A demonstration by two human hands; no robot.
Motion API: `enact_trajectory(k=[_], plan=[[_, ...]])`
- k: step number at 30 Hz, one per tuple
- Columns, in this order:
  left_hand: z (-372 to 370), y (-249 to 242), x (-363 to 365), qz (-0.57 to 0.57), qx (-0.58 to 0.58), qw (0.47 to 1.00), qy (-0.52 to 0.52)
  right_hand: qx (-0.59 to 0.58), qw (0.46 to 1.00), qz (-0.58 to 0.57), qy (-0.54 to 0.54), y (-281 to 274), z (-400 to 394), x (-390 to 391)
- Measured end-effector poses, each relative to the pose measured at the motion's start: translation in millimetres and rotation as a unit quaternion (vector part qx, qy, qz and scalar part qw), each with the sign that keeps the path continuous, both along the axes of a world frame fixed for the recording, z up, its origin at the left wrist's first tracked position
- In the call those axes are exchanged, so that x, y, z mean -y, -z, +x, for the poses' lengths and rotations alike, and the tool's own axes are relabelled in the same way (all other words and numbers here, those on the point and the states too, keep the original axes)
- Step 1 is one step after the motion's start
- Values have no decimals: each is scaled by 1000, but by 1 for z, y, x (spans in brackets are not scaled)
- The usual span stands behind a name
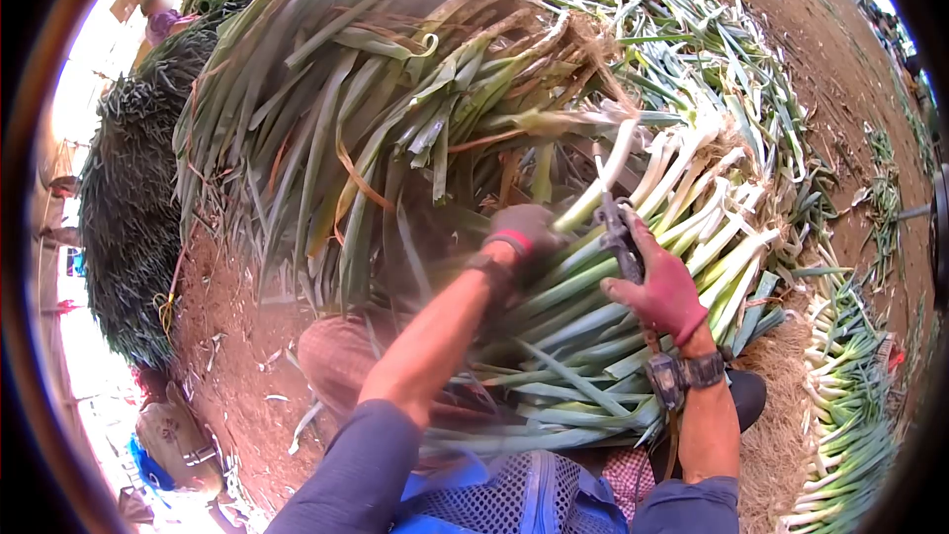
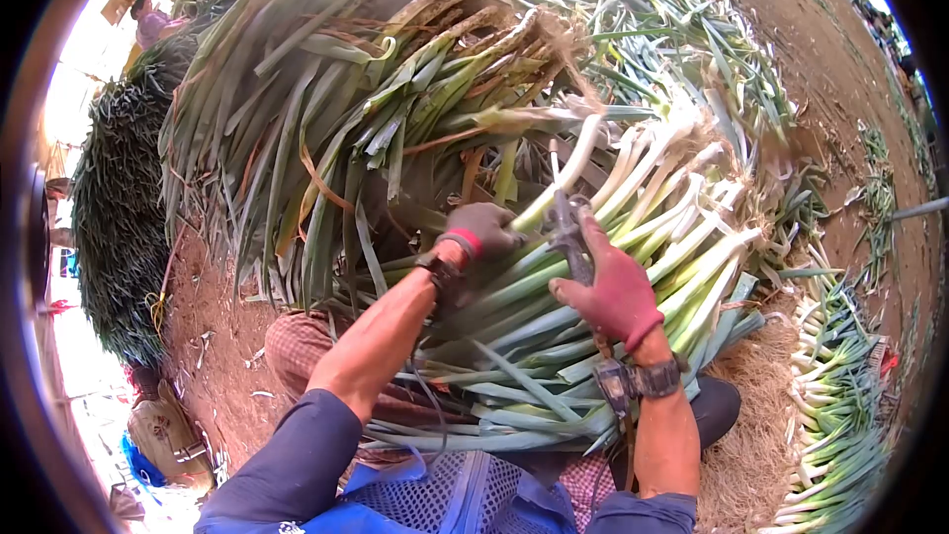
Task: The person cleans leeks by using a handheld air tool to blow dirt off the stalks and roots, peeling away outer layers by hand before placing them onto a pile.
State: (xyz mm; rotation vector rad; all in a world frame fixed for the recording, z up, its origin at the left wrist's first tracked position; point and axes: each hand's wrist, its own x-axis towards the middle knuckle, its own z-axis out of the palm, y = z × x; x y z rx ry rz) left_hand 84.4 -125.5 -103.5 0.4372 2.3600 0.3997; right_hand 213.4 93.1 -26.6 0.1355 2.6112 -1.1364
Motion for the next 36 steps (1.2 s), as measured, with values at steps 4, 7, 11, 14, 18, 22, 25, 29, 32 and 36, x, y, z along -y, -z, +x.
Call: enact_trajectory(k=[4, 7, 11, 14, 18, 22, 25, 29, 32, 36], plan=[[26, 5, -40, 16, -18, 999, 43, -68, 994, -36, 80, -1, 10, -15], [38, 2, -50, 37, 2, 998, 59, -1, 995, -83, 55, -15, 3, -6], [47, 20, -39, 70, -65, 990, 102, -38, 999, -14, 13, -3, -18, 13], [42, 41, -23, 123, -140, 980, 74, 42, 995, 55, 67, -4, -41, 23], [11, 15, 21, 185, -209, 959, 45, 59, 997, -11, 44, -18, -52, 37], [-43, -72, 62, 95, -353, 931, 9, -18, 993, -115, 20, 6, -57, 39], [-97, -85, 96, 106, -486, 859, -121, -47, 987, -151, -36, -9, -64, 60], [-167, -79, 109, -16, -506, 860, -66, -33, 992, -116, -33, -6, -72, 68], [-191, -86, 92, -101, -319, 938, -95, -57, 989, -119, -62, -13, -65, 74], [-204, -89, 84, -60, -197, 967, -151, -31, 993, -107, -49, -5, -58, 71]])
